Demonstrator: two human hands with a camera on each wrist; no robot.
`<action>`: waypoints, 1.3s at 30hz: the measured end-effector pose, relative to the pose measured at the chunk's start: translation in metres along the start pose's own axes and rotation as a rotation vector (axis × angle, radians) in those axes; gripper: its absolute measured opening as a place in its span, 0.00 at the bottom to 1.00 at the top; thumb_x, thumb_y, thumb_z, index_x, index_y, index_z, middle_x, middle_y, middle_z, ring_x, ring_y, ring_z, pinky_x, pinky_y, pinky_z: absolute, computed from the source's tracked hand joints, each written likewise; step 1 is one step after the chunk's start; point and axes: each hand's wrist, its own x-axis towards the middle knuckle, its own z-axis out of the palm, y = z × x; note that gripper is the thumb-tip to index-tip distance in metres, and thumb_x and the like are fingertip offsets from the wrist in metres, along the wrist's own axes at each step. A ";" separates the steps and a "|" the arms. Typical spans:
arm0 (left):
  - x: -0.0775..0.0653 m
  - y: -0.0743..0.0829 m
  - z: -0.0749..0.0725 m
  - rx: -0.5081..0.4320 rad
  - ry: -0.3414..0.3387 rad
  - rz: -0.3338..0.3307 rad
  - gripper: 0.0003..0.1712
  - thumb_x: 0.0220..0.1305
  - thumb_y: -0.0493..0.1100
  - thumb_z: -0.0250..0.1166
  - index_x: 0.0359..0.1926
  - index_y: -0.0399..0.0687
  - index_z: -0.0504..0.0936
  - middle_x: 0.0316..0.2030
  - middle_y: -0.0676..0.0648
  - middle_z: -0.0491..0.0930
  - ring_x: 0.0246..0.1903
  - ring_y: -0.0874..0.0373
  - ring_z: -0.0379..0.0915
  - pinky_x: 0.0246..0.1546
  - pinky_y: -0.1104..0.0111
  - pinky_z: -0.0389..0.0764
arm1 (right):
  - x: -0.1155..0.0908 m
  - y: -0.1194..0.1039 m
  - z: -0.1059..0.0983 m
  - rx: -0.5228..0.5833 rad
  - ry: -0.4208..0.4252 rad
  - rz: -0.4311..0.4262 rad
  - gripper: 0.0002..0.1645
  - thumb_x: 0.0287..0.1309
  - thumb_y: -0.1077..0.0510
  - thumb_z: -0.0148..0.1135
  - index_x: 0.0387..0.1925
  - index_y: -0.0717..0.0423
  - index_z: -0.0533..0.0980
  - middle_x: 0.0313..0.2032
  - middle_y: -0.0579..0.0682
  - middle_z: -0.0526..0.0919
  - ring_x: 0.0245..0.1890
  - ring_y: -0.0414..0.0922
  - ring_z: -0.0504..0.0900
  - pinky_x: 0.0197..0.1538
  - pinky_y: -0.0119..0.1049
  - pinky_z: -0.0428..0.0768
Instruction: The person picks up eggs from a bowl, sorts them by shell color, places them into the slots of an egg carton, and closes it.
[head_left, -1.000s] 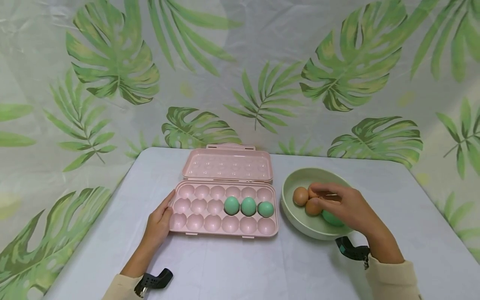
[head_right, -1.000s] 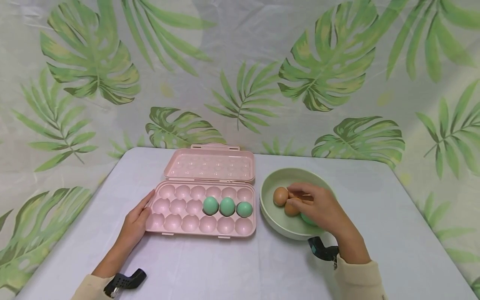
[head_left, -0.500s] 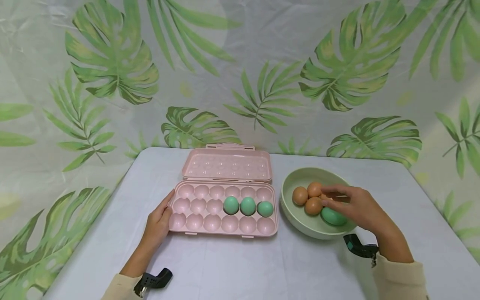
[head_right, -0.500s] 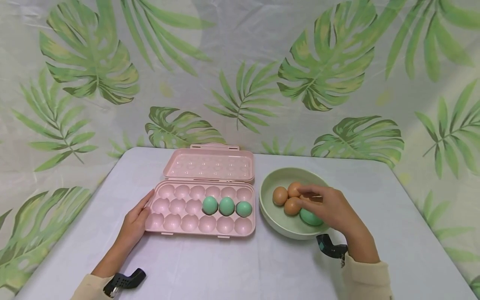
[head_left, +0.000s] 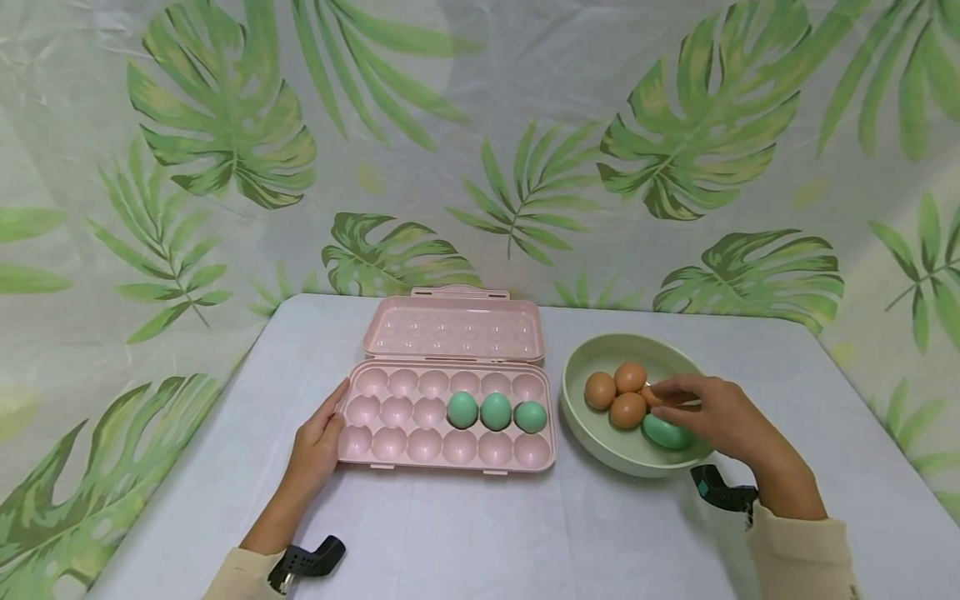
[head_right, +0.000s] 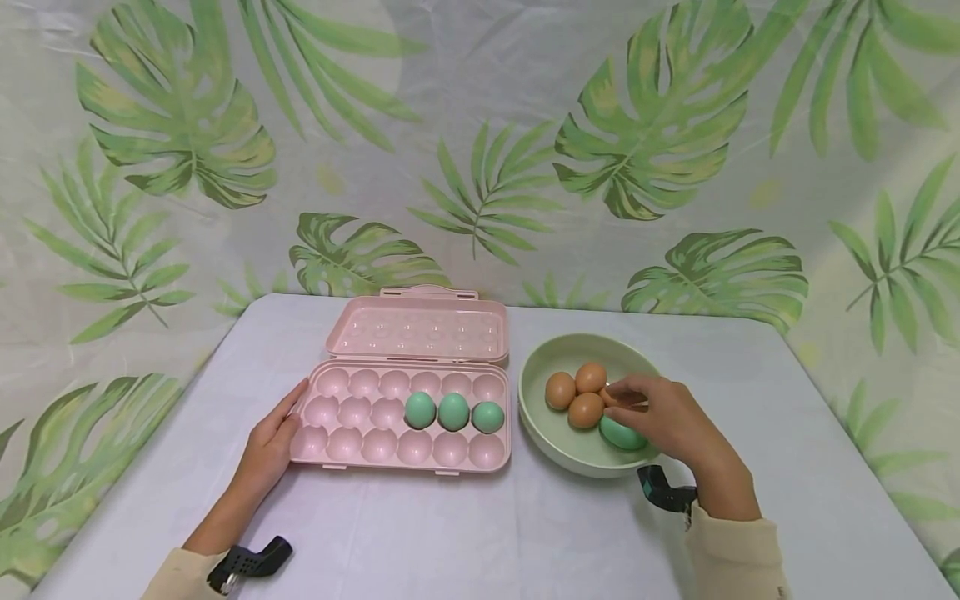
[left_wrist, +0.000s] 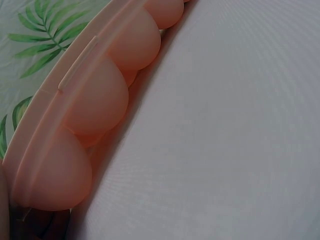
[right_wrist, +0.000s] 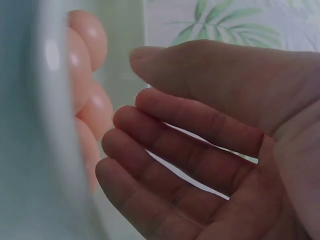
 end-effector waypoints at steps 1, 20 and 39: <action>0.000 0.000 0.000 -0.002 0.001 0.002 0.27 0.72 0.36 0.44 0.71 0.48 0.64 0.69 0.44 0.63 0.70 0.48 0.53 0.70 0.55 0.55 | 0.000 0.001 0.000 -0.003 -0.001 0.002 0.26 0.59 0.47 0.66 0.53 0.60 0.79 0.45 0.56 0.84 0.47 0.57 0.83 0.50 0.54 0.80; -0.001 0.002 0.000 0.005 0.010 0.024 0.27 0.72 0.35 0.44 0.71 0.46 0.64 0.69 0.43 0.63 0.70 0.48 0.54 0.70 0.60 0.55 | 0.004 0.002 0.008 -0.094 -0.028 -0.018 0.20 0.55 0.53 0.69 0.47 0.61 0.82 0.40 0.55 0.86 0.44 0.58 0.83 0.47 0.53 0.80; -0.001 0.002 -0.001 -0.009 0.006 0.004 0.27 0.72 0.35 0.44 0.71 0.48 0.64 0.69 0.45 0.63 0.70 0.48 0.53 0.70 0.55 0.55 | 0.005 0.000 0.014 -0.062 -0.092 -0.067 0.12 0.53 0.54 0.71 0.37 0.57 0.82 0.34 0.46 0.84 0.38 0.47 0.81 0.44 0.48 0.80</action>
